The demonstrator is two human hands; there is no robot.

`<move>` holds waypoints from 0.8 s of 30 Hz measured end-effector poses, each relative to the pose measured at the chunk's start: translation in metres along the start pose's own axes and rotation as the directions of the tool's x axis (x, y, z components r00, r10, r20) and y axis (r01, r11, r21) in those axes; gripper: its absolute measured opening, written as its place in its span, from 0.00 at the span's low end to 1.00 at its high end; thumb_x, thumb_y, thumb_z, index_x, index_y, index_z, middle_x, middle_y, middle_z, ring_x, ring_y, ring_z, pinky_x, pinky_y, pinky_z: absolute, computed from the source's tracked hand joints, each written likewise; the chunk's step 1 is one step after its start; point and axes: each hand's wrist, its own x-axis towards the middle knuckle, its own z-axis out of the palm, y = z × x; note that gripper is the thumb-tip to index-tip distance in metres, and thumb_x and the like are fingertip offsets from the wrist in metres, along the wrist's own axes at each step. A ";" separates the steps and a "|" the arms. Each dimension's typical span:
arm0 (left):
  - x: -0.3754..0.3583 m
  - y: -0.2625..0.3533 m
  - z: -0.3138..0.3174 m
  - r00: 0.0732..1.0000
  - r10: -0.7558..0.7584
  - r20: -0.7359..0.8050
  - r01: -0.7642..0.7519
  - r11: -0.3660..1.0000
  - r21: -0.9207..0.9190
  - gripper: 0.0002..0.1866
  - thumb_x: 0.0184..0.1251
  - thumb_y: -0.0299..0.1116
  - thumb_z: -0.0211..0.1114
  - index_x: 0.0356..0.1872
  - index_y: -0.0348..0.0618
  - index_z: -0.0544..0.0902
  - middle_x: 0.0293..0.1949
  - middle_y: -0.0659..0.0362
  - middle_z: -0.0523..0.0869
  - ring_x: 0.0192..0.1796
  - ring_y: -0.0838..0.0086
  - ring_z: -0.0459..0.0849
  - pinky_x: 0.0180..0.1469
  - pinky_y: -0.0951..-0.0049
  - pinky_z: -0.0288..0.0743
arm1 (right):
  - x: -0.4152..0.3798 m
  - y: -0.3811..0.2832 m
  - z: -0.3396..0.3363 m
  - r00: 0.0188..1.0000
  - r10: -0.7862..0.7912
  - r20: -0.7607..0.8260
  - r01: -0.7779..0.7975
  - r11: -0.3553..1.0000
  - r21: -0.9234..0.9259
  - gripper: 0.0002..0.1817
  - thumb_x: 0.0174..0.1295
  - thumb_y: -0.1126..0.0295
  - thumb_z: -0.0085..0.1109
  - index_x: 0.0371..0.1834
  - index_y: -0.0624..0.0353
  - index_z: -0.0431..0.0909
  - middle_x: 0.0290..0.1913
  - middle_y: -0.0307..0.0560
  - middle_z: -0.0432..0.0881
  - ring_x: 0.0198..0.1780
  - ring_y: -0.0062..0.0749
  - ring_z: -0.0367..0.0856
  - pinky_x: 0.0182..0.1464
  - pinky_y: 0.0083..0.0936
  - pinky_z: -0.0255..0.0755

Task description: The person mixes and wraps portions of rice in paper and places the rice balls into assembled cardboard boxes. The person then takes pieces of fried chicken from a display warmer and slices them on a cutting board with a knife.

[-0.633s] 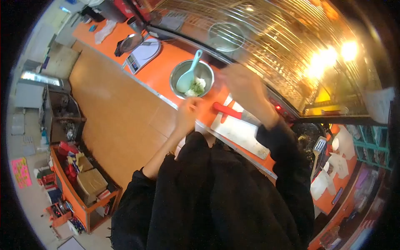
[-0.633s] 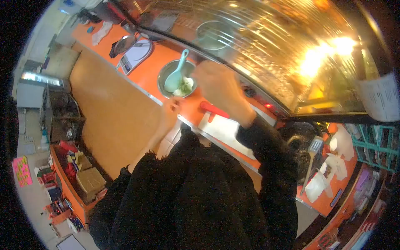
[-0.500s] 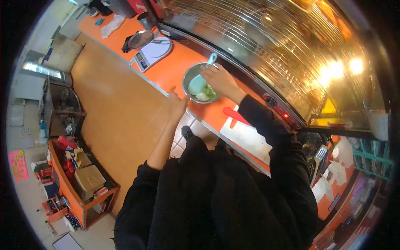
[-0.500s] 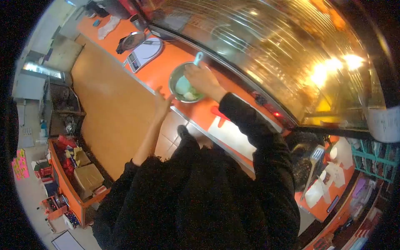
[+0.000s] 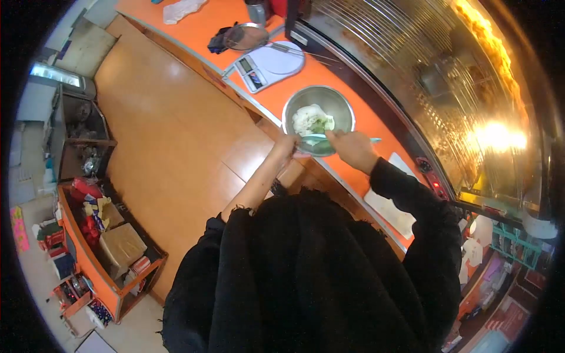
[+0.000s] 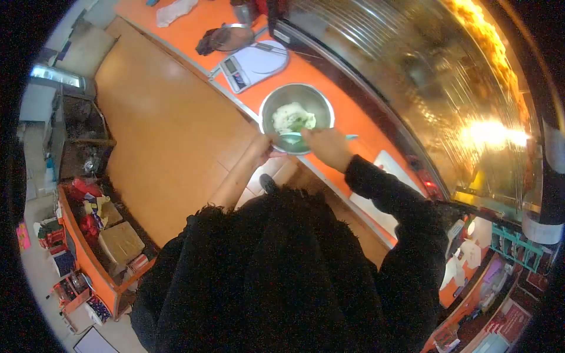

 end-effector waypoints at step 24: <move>-0.019 0.187 -0.332 0.904 0.161 -0.397 -0.348 0.817 -0.460 0.22 0.51 0.20 0.44 0.51 0.26 0.57 0.42 0.43 0.71 0.35 0.54 0.80 0.27 0.66 0.83 | 0.432 -0.140 -0.026 0.915 -0.403 0.018 0.401 0.914 0.060 0.09 0.52 0.73 0.46 0.37 0.62 0.65 0.19 0.49 0.76 0.24 0.41 0.79 0.21 0.35 0.70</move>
